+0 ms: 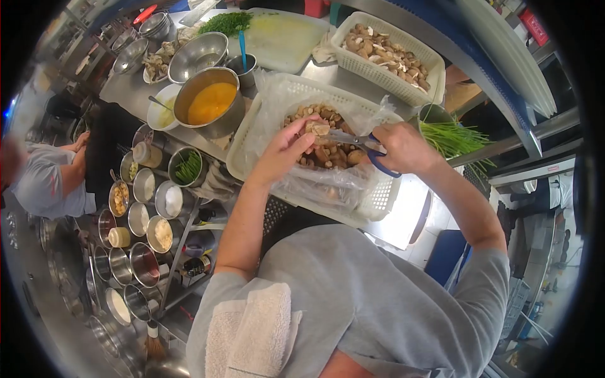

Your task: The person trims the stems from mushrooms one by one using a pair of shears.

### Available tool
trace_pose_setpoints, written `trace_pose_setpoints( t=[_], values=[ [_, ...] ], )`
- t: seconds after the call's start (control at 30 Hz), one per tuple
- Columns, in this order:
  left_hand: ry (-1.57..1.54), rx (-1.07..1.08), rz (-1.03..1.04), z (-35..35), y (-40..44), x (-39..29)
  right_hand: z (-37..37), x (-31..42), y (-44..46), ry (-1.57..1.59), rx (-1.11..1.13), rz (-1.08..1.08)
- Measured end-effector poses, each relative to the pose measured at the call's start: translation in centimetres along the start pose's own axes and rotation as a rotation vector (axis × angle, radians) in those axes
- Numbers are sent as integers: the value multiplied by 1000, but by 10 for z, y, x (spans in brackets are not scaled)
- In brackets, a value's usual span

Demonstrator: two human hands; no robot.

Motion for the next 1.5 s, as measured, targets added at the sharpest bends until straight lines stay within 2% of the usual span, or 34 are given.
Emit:
trace_pose_setpoints(
  t=[0.23, 0.43, 0.53, 0.93, 1.03, 1.13, 1.23, 1.33, 1.43, 1.5],
  values=[
    [-90, -17, -62, -2, 0, 11, 20, -12, 2, 13, 60, 38],
    [-304, -113, -121, -10, 2, 27, 22, -6, 0, 232, 212, 149],
    [-365, -97, -57, -7, 5, 25, 9, -1, -3, 156, 123, 111],
    [-173, -57, -102, -1, 5, 28, 24, 0, -6, 95, 8, 90],
    [-147, -51, -106, -1, 3, 29, 35, -4, -8, 201, -2, 93],
    [-262, -58, -129, -7, 5, 34, 32, -5, -7, 426, 233, 222],
    [-340, -50, -132, -6, 8, 33, 26, -5, -10, 486, 300, 236],
    [-366, -93, -179, -8, 7, 36, 11, 3, -12, 369, 223, 197],
    [-318, -84, -160, -5, 7, 34, 17, 10, -13, 219, 57, 171],
    [-308, -73, -164, -7, 8, 35, 27, 13, -15, 333, 107, 254]
  ],
)
Point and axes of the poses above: each hand's wrist, its own y-axis towards the middle knuckle, its own z-axis out of the palm, x = y × z, the point moved 2 cm from there along y, towards the middle knuckle, and after that the axes turned 12 degrees about -y, right-handed, at the moved point
